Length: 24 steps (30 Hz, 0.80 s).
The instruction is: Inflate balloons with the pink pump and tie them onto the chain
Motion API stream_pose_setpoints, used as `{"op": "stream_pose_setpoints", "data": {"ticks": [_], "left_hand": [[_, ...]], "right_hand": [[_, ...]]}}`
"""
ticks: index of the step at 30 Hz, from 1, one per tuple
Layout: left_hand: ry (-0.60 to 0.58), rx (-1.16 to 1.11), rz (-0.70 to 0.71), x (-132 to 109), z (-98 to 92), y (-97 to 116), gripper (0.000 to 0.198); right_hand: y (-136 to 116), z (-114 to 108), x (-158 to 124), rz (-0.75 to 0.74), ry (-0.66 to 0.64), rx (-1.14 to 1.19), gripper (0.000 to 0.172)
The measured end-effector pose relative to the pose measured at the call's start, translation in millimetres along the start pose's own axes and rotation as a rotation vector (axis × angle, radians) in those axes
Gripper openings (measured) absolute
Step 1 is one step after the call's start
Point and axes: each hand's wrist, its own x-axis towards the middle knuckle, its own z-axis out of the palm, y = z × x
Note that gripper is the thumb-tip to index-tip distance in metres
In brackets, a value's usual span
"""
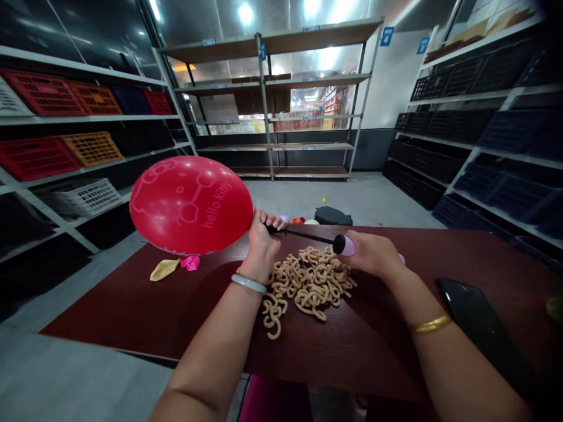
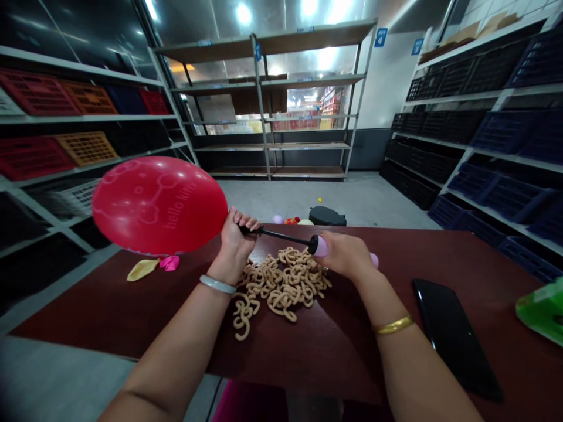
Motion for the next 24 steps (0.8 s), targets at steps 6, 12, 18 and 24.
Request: {"op": "stream_pose_setpoints", "data": {"ticks": [6,12,18,24], "left_hand": [[-0.022,-0.004,0.014,-7.3,1.4,-13.7,0.044],[-0.066,0.007,-0.112,-32.8,4.5,-62.9,0.045],[-0.057,0.034,-0.126,-44.6,4.6,-81.1,0.047],[0.002,0.066,-0.129,-32.3,-3.6,-71.0,0.043]], "right_hand": [[-16.8,8.4,-3.3,-0.018,0.071,-0.058,0.033],[-38.6,10.8,-5.6,-0.03,0.08,-0.05,0.033],[-45.3,12.0,-6.8,-0.08,0.06,0.018,0.042],[-47.8,13.9,-8.9,-0.212,0.094,0.029,0.055]]}}
